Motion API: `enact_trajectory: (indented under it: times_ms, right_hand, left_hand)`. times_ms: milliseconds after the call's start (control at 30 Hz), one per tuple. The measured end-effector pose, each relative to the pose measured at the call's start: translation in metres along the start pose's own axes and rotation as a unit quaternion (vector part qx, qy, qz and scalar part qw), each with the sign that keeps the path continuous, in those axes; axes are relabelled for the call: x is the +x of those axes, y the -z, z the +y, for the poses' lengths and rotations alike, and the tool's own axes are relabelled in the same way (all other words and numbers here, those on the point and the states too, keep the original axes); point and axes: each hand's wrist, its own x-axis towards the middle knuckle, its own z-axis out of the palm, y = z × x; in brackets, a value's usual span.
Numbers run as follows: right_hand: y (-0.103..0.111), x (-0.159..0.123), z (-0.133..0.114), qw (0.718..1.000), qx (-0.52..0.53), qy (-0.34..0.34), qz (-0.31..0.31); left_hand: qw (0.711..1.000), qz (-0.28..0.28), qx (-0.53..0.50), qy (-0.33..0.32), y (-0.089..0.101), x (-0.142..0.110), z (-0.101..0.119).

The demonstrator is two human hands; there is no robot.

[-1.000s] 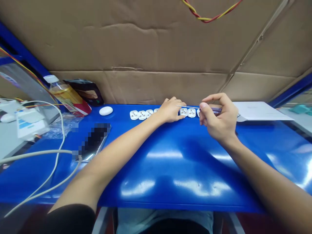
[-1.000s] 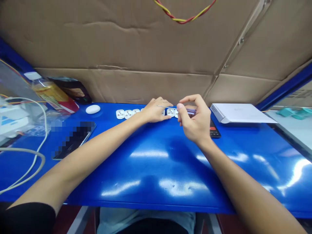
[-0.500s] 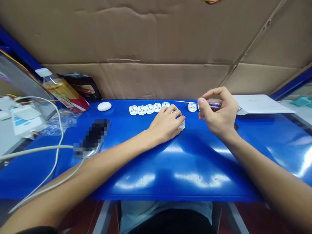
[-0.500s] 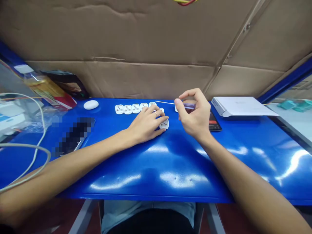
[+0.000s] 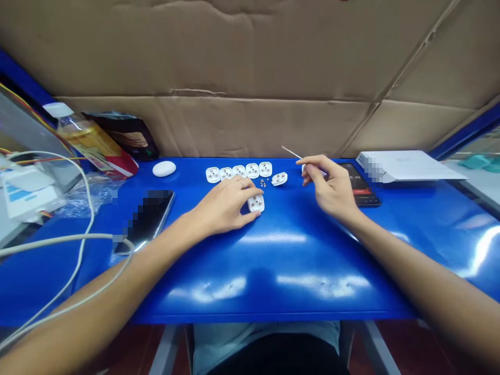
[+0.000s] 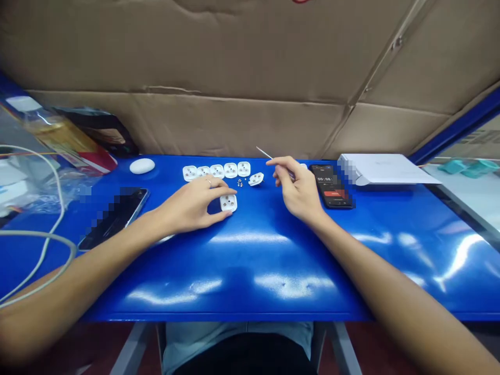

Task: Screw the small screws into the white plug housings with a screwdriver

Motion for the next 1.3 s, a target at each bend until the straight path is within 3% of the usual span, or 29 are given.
enact_trajectory:
  times_ms: [133,300,467,633,1000,1167,1300]
  right_hand:
    - [-0.010,0.004,0.009,0.990,-0.129,0.015,-0.047]
    - [-0.027,0.017,0.010,0.978,-0.196,0.000,-0.072]
    - [-0.029,0.033,0.009,0.969,-0.216,0.035,-0.114]
    - [-0.025,0.047,0.015,0.963,-0.236,0.063,-0.115]
    - [-0.030,0.055,0.028,0.972,-0.200,0.063,-0.106]
    - [-0.013,0.041,0.016,0.966,-0.204,0.109,-0.113]
    - [-0.006,0.027,0.001,0.985,-0.108,0.074,-0.112]
  left_hand:
    - [0.999,-0.008,-0.013,0.028,0.001,-0.003,-0.010]
    - [0.999,0.031,-0.021,0.036,-0.009,-0.012,-0.011]
    - [0.998,0.026,-0.047,0.044,-0.010,-0.014,-0.015]
    - [0.996,0.014,-0.072,0.059,-0.008,-0.014,-0.018]
    - [0.978,0.032,-0.192,0.080,-0.009,-0.014,-0.024]
    - [0.978,0.026,-0.195,0.067,-0.006,-0.015,-0.024]
    - [0.978,0.022,-0.197,0.062,-0.007,-0.014,-0.023]
